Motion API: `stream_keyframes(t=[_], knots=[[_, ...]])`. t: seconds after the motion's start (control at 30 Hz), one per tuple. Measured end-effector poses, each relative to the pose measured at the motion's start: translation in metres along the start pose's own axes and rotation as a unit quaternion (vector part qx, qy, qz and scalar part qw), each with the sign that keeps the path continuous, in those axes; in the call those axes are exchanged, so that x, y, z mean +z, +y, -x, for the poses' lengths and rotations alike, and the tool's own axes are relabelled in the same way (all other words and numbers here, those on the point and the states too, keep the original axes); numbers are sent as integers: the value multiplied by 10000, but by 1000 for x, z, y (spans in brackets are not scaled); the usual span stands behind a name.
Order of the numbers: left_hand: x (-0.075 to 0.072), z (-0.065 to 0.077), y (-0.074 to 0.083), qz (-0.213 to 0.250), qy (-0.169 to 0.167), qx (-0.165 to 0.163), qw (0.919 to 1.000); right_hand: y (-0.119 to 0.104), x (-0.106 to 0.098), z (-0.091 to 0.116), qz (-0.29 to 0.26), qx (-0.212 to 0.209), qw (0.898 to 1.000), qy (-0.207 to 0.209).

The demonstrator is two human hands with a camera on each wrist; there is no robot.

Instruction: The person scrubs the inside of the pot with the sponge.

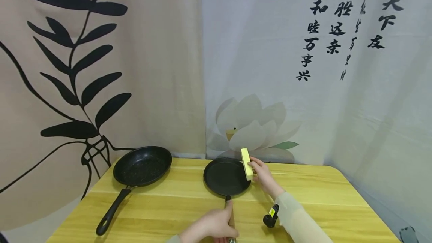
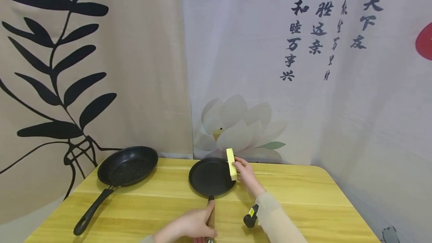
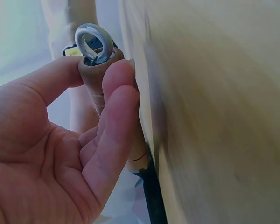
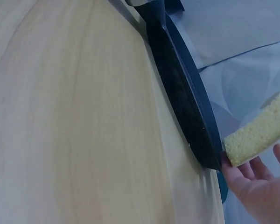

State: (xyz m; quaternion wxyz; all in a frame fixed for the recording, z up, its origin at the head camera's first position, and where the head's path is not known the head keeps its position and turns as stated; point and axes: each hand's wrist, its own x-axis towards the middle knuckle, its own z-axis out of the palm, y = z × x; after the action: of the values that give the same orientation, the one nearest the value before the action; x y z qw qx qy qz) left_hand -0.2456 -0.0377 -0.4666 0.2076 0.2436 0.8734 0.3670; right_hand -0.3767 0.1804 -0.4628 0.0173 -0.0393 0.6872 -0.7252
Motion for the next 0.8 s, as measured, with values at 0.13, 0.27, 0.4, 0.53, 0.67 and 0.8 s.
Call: stream_keyframes(t=[0.13, 0.27, 0.4, 0.53, 0.67, 0.8], knots=[[-3, 10, 27, 176, -35, -24, 9998, -1, -8, 1, -14, -13, 9999, 126], [2, 6, 35, 110, -82, -34, 9999, -1, -17, 4, 17, 26, 9996, 266], [19, -23, 15, 101, -264, -5, 9996, -2, -29, 9, 77, 53, 9994, 320], [42, -67, -23, 168, -500, 208, 9984, -4, -43, 13, 150, 89, 9990, 402], [48, -74, -12, 212, -557, 186, 9980, -5, -57, 16, 179, 109, 9983, 536], [39, -49, 40, -73, -382, 12, 9992, -7, -69, 19, 242, 55, 9978, 608]])
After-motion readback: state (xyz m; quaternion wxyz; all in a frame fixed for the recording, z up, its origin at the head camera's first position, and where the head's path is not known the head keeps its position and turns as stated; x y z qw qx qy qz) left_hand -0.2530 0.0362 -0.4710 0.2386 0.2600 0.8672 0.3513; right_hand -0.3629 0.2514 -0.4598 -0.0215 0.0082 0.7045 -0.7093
